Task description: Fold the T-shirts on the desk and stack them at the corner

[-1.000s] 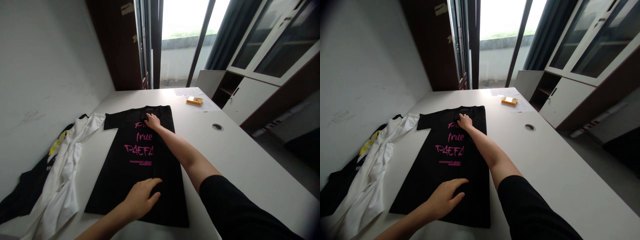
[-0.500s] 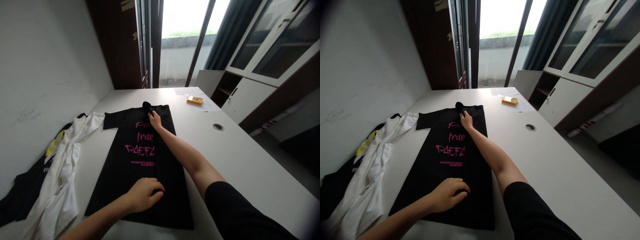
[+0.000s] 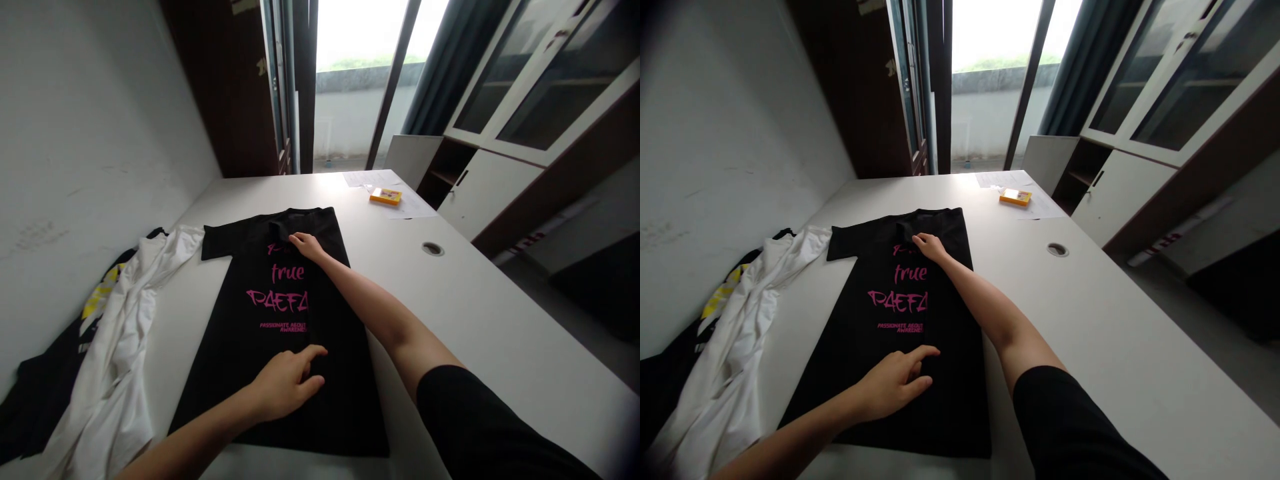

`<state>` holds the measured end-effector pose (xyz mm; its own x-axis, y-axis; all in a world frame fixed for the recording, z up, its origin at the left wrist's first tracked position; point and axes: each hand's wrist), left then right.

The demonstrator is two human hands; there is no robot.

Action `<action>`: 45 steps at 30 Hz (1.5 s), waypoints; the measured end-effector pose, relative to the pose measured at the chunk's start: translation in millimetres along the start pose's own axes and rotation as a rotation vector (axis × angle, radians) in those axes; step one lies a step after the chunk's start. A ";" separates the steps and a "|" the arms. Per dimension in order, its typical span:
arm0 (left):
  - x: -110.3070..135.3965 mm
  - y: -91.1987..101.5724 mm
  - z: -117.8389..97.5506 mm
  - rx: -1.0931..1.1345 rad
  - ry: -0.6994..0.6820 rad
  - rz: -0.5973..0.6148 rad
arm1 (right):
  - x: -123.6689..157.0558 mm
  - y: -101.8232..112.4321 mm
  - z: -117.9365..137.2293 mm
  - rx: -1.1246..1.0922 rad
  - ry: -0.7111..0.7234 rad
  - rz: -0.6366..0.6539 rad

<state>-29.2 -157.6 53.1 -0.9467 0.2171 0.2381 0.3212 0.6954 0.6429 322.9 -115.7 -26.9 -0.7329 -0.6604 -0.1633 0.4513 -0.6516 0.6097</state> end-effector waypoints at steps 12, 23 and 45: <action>-7.0 0.8 -0.1 -0.134 -0.215 0.067 | -32.2 61.9 -85.9 0.528 -0.233 -0.121; -53.8 -10.4 20.0 -0.348 -0.623 0.077 | -73.2 73.7 -119.8 0.586 -0.299 -0.007; -47.2 1.0 2.9 -0.215 -0.629 0.216 | -99.8 78.2 -117.4 0.550 -0.240 -0.007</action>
<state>15.8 -165.2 40.3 -0.6752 0.7360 -0.0484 0.4408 0.4553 0.7736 491.2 -144.6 -54.0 -0.8584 -0.5121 -0.0283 0.1632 -0.3250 0.9315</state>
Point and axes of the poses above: each hand's wrist, its own x-axis away from the middle knuckle, its own y-axis out of the back of the hand, z = x × y, and after that the axes turned 8 degrees about -y, right-handed
